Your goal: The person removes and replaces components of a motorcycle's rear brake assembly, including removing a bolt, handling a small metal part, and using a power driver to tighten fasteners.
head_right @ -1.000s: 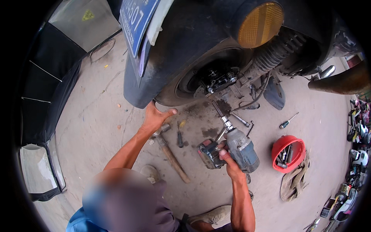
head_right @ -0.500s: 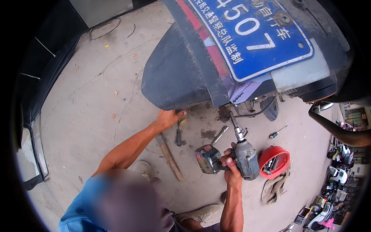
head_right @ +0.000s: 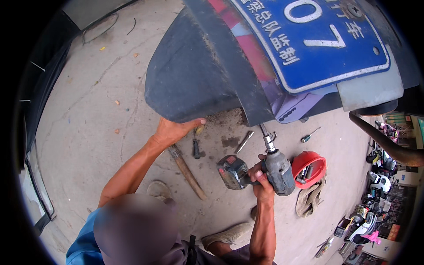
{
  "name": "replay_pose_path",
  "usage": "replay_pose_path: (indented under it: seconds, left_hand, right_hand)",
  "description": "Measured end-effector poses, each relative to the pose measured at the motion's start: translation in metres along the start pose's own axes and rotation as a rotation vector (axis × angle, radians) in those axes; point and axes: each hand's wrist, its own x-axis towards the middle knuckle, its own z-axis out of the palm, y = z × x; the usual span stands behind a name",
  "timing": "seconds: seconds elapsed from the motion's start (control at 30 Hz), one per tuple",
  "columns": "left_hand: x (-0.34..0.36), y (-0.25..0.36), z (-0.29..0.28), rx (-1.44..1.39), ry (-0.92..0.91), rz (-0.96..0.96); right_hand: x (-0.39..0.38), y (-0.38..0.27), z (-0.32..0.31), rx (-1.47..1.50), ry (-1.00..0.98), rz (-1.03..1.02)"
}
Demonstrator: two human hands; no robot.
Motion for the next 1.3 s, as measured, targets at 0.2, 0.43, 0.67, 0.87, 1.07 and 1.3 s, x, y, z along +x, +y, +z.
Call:
replay_pose_path:
  seconds: [0.2, 0.43, 0.67, 0.87, 1.07, 1.3]
  left_hand:
    - [0.004, -0.004, 0.0, 0.093, -0.023, 0.007]
    - [0.005, 0.004, -0.006, 0.001, -0.003, 0.043]
    - [0.014, 0.012, -0.005, 0.131, 0.042, 0.184]
    - [0.013, 0.003, -0.003, 0.248, 0.102, 0.317]
    - [0.017, 0.005, -0.003, 0.317, 0.162, 0.385]
    - [0.01, -0.005, 0.009, 0.174, 0.087, 0.154]
  right_hand:
    - [0.005, 0.002, -0.004, -0.072, -0.007, -0.034]
    - [0.003, 0.004, 0.0, 0.013, 0.028, 0.001]
    - [0.005, 0.008, -0.005, 0.01, -0.012, -0.007]
    - [0.008, 0.004, -0.011, -0.171, 0.035, -0.068]
    - [0.008, 0.009, -0.018, -0.061, -0.009, -0.032]
    - [0.01, 0.017, -0.014, -0.037, 0.047, -0.057]
